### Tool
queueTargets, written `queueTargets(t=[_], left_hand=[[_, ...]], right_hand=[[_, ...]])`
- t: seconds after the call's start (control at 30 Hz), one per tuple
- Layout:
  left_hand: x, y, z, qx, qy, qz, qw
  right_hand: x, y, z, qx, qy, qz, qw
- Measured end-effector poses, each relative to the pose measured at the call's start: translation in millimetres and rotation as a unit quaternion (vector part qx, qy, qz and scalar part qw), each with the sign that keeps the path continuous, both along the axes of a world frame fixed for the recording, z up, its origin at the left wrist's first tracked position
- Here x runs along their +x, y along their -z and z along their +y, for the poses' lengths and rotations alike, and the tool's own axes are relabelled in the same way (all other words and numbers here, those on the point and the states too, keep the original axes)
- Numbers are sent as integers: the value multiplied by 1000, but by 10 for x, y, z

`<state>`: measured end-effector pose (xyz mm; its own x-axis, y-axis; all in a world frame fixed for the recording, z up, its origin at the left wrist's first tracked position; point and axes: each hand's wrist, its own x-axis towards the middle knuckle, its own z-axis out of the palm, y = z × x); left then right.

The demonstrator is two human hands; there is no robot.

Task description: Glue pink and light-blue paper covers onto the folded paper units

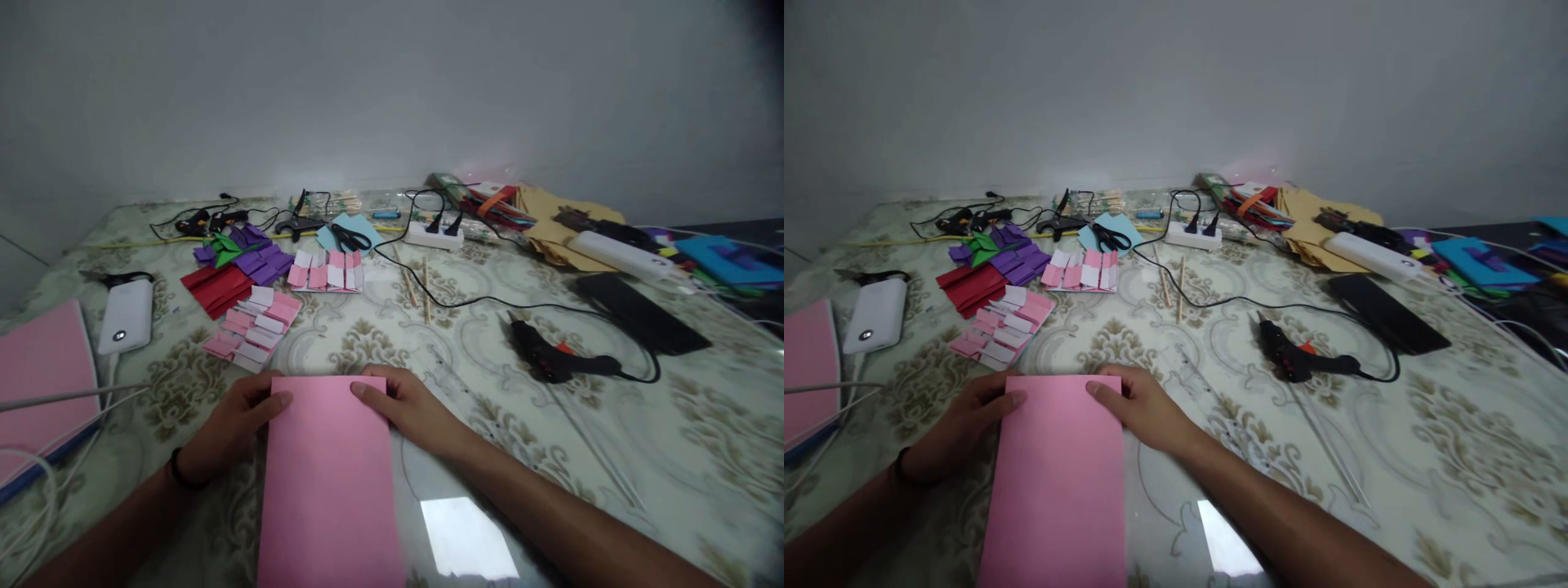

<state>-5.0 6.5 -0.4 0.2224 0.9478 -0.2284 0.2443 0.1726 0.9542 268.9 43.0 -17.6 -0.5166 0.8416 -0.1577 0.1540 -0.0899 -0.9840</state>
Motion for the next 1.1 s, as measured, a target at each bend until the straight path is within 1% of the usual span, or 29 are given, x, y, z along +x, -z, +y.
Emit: queueTargets(t=[0.2,0.4,0.57,0.73,0.93,1.0,1.1], left_hand=[[25,13,17,21,-2,29,999],[40,8,29,33,7,69,997],[33,-10,30,35,4,64,997],[16,-3,26,23,18,42,999],[-5,11,25,20,65,72,995],[-4,1,27,19,68,70,995],[3,-15,27,16,61,62,996]], right_hand=[[0,-2,0,3,-8,-3,1000],[-16,10,-3,-8,15,25,1000],[-25,15,-10,13,13,33,999],[-17,17,-5,1,-7,31,999],[-14,37,-23,9,-78,3,997],[-24,38,-36,15,-82,-4,997],[-38,38,-47,24,-66,-1,998]])
